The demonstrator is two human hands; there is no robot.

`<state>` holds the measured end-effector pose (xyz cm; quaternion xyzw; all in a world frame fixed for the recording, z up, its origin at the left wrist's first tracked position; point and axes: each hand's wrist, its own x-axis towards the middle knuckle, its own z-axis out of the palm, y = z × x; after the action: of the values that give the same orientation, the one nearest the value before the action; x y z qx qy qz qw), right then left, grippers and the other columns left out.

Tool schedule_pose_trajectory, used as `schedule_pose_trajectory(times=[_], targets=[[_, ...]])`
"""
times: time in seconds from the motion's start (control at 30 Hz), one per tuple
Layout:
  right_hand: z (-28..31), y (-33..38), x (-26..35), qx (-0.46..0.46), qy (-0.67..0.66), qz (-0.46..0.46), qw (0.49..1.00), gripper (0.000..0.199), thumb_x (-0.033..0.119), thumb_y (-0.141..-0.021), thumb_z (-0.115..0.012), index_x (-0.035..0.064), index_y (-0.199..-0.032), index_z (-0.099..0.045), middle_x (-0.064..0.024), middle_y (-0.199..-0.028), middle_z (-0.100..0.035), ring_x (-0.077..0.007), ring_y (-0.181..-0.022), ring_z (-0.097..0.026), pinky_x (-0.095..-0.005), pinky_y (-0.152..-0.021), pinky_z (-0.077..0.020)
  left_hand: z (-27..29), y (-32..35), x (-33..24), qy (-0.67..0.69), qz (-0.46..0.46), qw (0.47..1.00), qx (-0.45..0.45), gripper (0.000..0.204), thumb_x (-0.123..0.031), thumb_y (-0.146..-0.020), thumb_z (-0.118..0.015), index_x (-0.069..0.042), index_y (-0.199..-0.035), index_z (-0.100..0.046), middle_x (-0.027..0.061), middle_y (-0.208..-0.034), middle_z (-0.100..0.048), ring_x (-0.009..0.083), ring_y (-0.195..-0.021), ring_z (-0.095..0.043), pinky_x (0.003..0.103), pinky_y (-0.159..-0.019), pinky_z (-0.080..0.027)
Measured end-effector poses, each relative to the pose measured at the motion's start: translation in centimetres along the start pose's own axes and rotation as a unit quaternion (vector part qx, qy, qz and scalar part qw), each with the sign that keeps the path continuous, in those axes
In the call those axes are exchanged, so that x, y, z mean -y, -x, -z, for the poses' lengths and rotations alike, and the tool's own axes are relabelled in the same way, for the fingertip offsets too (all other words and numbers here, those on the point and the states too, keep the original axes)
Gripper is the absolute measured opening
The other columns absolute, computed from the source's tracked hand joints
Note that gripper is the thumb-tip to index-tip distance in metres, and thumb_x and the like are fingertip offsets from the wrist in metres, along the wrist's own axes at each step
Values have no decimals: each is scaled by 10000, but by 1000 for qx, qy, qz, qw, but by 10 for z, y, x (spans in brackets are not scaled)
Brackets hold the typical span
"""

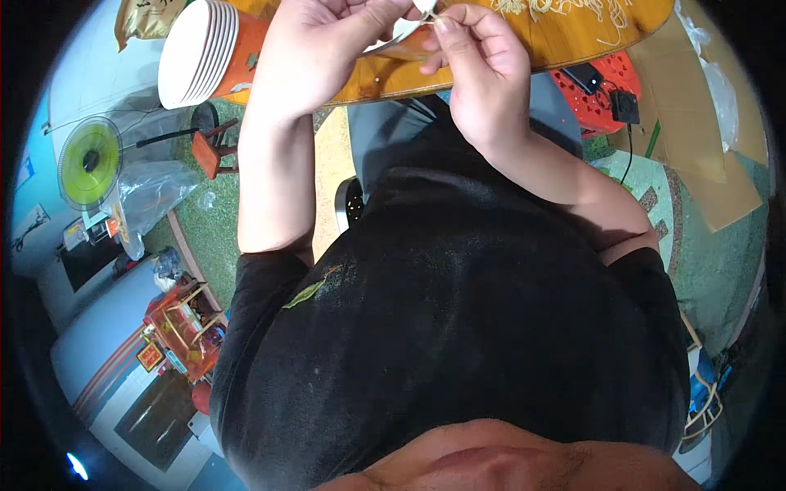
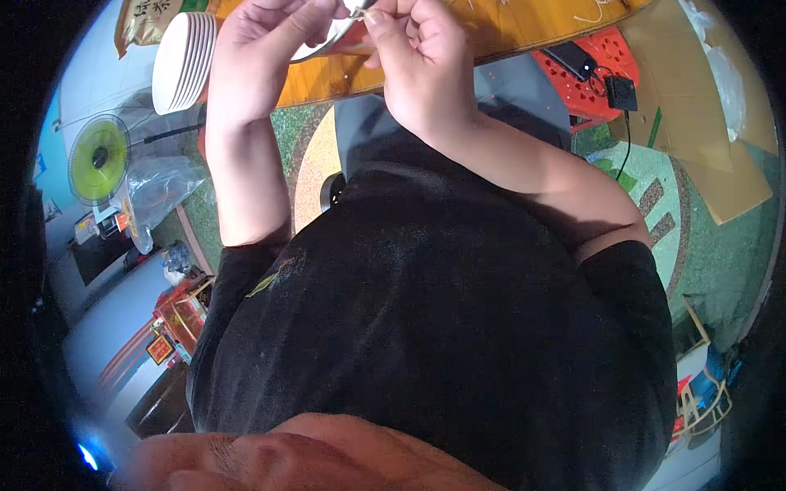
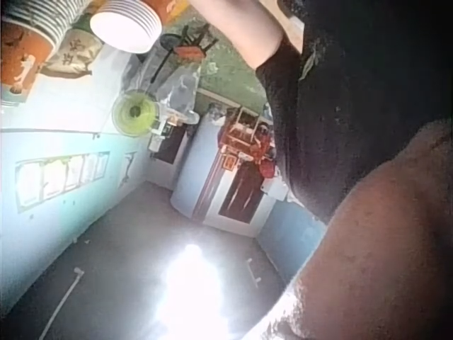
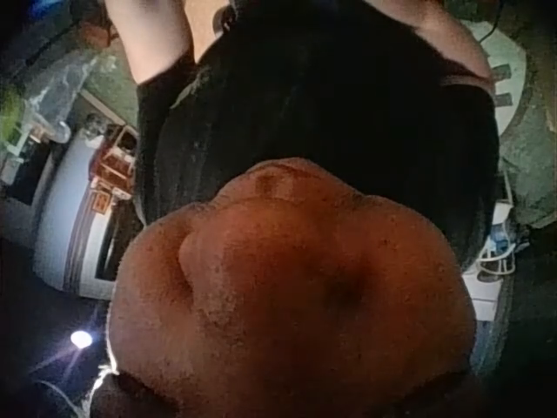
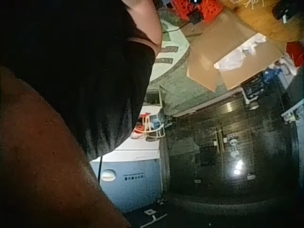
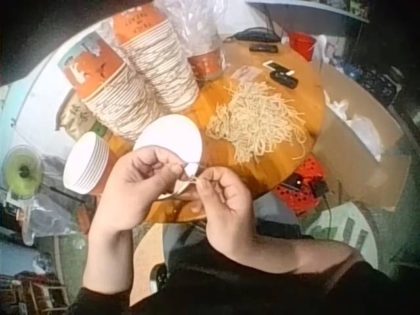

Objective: The person is attaching thin strings to paper bowls and stacking them for packaging.

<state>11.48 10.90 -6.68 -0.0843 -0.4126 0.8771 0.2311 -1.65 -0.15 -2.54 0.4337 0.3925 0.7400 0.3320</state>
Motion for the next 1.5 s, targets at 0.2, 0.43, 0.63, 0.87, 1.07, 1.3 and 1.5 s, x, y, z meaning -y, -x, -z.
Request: schedule_pose_trajectory(times=[0.2,0.43,0.63,0.87,1.07,1.3,1.5], targets=[[3,-6,14,-29,4,-47,998,90,103,-1066,-558,25,-1055,-600,-1,-906,-660,-52,-733,-591,-189,-645,-492,-52,-6,-29,-287,181,927,-162,99,44,-989,-647,69,-1080,-676,59,-977,-714,124,-899,-685,269,-835,-588],[1,-7,23,-22,66,-68,995,101,112,-1062,-567,24,-1084,-611,-2,-918,-670,-51,-774,-620,-191,-652,-492,-52,-4,-19,-252,123,937,-207,165,70,-967,-663,78,-1131,-677,70,-982,-717,114,-893,-678,255,-791,-572],[4,-8,24,6,86,-70,994,111,124,-1058,-583,24,-1082,-625,6,-908,-664,-42,-775,-603,-184,-660,-485,-59,-11,-31,-346,216,897,-172,103,74,-973,-651,80,-1073,-674,81,-961,-722,131,-874,-697,258,-788,-577],[16,-15,19,47,108,-34,993,120,133,-1051,-598,21,-1066,-639,6,-897,-654,-54,-755,-586,-199,-673,-487,-49,-9,-27,-245,221,926,-184,35,59,-985,-639,56,-1004,-668,80,-957,-722,145,-844,-712,283,-776,-608],[13,-19,29,31,44,-115,992,144,154,-1038,-625,16,-1067,-650,-12,-894,-659,-83,-768,-602,-222,-696,-492,-54,-10,-26,-307,200,912,-183,37,56,-990,-629,44,-1002,-662,61,-926,-713,120,-808,-694,265,-747,-586],[23,-30,32,71,-52,-204,975,161,156,-1038,-598,5,-1070,-647,-41,-882,-650,-116,-786,-581,-244,-721,-456,-61,-12,-31,-429,172,880,-113,89,80,-972,-623,34,-1038,-661,51,-921,-704,108,-810,-673,255,-740,-554],[23,-31,26,96,-53,-153,982,140,153,-1042,-583,24,-1041,-636,-19,-877,-628,-106,-774,-560,-243,-728,-447,-56,-11,-29,-305,204,913,-180,125,111,-955,-610,43,-1049,-659,44,-927,-696,99,-821,-662,240,-747,-544]])
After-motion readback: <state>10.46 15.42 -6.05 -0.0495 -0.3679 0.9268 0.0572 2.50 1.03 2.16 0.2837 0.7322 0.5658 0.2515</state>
